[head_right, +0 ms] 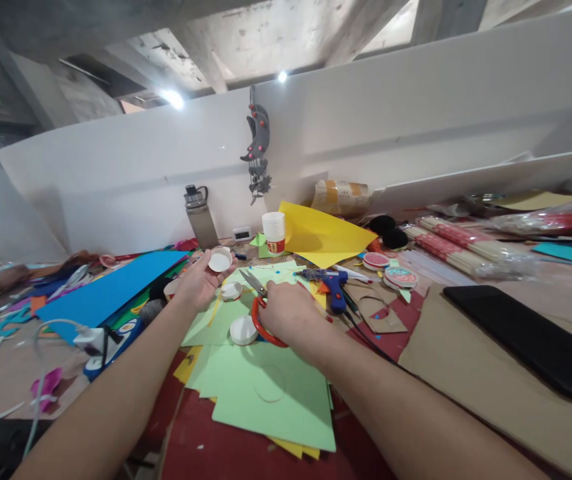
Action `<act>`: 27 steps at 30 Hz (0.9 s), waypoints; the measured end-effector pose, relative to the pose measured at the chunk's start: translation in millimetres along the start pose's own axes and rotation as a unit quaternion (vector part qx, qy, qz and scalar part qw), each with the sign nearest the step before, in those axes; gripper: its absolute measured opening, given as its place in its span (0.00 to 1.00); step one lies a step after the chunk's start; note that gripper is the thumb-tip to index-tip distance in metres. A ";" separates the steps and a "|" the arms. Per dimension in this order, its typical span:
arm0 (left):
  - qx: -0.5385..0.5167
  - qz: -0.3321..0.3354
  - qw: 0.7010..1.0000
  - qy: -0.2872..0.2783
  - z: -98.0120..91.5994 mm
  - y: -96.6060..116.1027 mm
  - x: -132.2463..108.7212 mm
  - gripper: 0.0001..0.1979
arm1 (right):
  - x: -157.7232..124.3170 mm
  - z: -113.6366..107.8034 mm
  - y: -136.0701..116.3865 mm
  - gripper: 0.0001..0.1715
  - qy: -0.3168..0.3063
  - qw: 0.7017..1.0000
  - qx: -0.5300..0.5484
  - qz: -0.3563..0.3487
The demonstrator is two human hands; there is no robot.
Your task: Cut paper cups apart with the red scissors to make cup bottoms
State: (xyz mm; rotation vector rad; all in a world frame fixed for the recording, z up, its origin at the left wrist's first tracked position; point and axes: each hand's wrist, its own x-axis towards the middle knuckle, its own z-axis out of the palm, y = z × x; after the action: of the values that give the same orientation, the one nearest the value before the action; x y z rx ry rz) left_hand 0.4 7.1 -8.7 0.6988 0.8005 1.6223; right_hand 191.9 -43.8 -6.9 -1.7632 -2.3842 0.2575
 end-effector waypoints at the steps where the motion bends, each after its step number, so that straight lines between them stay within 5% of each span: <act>1: 0.001 -0.002 1.000 -0.003 -1.2 -0.6 1.0 0.11 | -0.5 -1.1 -1.0 0.22 -0.003 1.000 0.001 0.000; 27: 0.005 -0.024 1.000 0.008 -7.8 10.5 6.0 0.15 | -1.2 -9.7 -7.1 0.19 -0.039 0.999 -0.023 0.006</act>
State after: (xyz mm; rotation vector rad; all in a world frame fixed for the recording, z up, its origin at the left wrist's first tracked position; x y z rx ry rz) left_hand -13.0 10.6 -4.7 0.6694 0.8302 1.5830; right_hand 187.9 -46.6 4.2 -1.8218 -2.4524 0.2800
